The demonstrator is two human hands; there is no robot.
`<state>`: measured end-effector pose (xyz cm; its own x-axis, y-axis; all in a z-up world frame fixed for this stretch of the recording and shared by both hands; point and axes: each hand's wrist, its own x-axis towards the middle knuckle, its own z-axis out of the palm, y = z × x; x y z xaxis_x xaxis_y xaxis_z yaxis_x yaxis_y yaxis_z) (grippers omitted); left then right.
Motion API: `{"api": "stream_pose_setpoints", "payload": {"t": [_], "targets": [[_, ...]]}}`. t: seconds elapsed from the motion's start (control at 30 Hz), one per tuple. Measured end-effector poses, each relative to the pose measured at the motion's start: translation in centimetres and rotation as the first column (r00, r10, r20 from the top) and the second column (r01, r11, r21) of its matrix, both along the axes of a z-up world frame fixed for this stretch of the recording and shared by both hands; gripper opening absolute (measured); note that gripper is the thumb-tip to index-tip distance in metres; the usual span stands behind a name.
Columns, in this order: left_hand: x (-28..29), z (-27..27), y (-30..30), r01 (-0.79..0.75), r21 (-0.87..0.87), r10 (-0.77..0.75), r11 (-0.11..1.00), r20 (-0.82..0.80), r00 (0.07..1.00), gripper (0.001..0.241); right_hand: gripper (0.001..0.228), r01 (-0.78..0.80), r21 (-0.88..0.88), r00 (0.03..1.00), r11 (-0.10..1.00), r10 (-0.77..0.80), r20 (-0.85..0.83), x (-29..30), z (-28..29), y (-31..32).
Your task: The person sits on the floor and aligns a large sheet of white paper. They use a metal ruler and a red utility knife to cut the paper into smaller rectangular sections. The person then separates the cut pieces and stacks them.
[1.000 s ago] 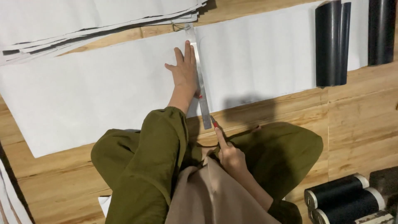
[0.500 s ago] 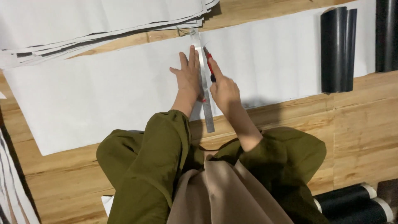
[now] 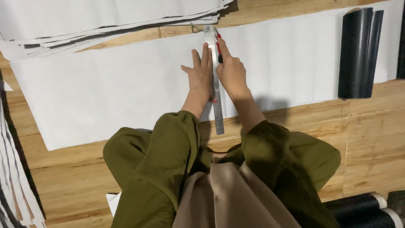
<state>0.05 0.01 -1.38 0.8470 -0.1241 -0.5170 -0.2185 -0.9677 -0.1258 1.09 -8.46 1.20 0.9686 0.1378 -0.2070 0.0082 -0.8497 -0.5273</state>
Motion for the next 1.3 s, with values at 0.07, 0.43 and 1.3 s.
{"api": "stream_pose_setpoints", "payload": {"t": [0.07,0.43,1.3], "targets": [[0.2,-0.8,-0.1,-0.01,-0.017,0.01,1.0,0.025,1.0,0.117,0.061,-0.031,-0.078,0.998,0.996,0.027,-0.053,-0.3,0.6,-0.1],[0.0,-6.6,-0.6,-0.011,0.154,-0.012,0.988,0.145,0.989,0.084,0.071,0.01,-0.09,0.994,0.996,-0.019,-0.104,-1.3,-4.0,0.3],[0.0,-3.3,-0.2,0.009,0.055,-0.011,0.998,0.044,0.999,0.079,0.068,0.004,-0.217,0.985,0.976,-0.041,-0.167,-3.6,-2.9,0.1]]}}
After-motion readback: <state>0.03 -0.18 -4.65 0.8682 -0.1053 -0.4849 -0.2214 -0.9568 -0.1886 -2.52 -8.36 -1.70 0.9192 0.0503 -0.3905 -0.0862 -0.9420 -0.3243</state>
